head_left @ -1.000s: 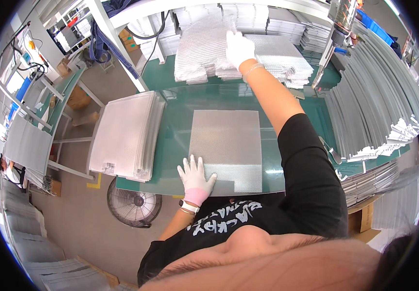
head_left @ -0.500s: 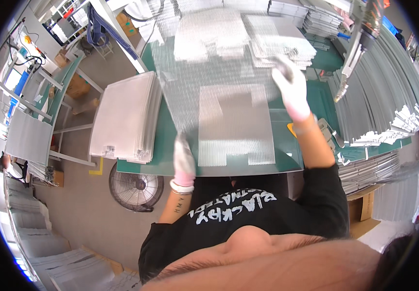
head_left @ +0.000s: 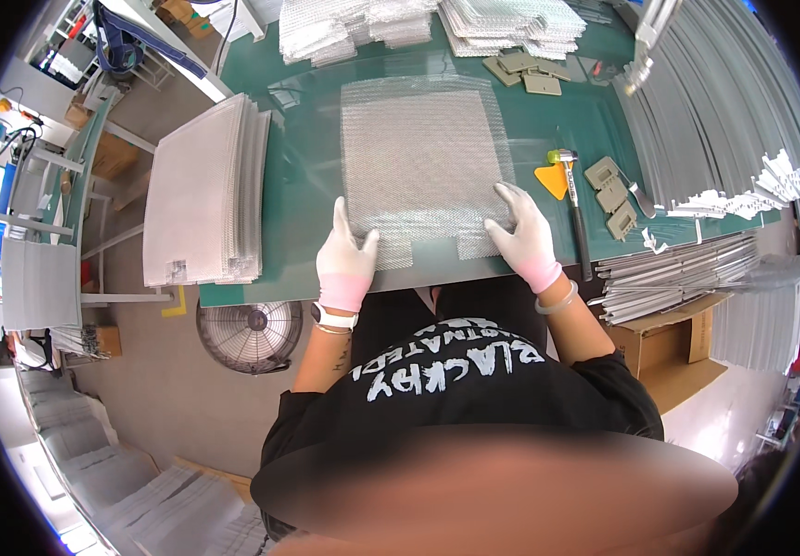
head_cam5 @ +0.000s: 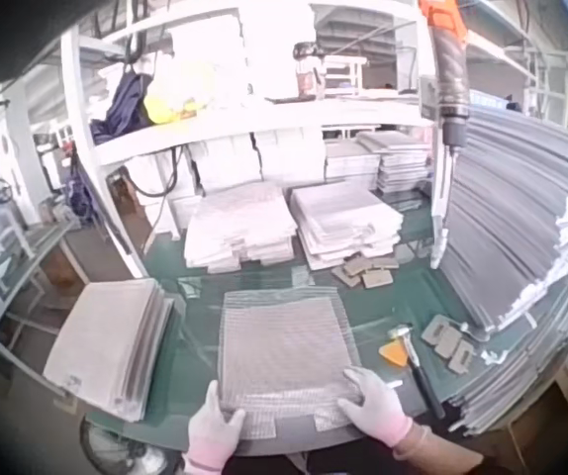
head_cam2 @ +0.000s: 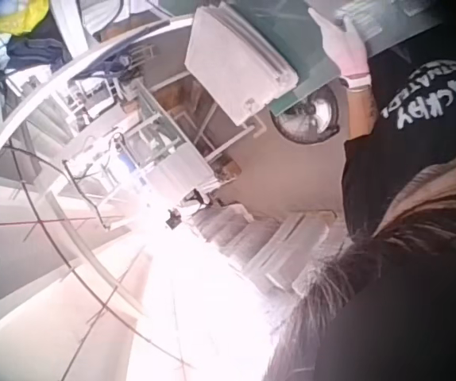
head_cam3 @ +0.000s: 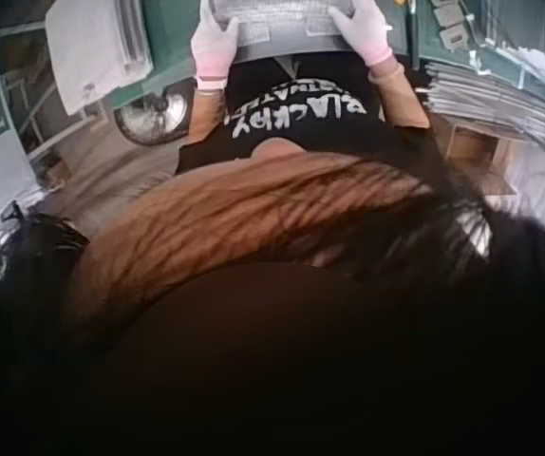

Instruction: Assembling metal mesh filters by attaching a frame and securing it with tools.

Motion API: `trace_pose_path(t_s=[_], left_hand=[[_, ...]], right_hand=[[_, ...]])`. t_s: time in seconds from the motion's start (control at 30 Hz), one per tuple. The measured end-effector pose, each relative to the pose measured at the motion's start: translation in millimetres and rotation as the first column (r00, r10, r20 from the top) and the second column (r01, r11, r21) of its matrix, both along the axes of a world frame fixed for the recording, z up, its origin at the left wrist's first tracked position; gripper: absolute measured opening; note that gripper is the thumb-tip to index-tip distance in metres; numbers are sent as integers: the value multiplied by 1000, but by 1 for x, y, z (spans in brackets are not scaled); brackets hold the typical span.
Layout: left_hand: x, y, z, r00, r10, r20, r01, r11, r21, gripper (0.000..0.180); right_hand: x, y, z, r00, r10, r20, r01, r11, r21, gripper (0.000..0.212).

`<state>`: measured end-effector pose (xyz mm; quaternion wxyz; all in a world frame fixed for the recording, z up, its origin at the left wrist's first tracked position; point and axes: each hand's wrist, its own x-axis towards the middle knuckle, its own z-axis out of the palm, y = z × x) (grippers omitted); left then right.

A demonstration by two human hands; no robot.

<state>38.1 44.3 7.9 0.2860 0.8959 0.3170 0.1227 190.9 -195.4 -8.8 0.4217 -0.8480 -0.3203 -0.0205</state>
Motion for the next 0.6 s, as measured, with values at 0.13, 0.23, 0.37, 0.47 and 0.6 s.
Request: trace_pose_path(t_s=[0.13,0.23,0.37,0.47,0.6], left_hand=[[-4,3,-13,999,-36,2,36,998,55,78],[-7,3,-15,999,-27,-40,28,999,20,78],[-6,1,-15,998,-17,-62,17,1000,13,77],[-5,1,-21,999,-25,-38,27,998,49,76],[-5,0,-17,998,-21,-65,21,1000,-3,77]], right_hand=[[-1,2,-3,1000,7,-15,-8,998,-66,55],[-3,2,-3,1000,6,-26,-9,996,-83,55],[-1,3,-6,998,16,-53,-20,997,-73,54],[0,4,-14,1000,18,6,-17,992,-127,55],[-1,4,-13,1000,5,16,-3,987,-160,56]])
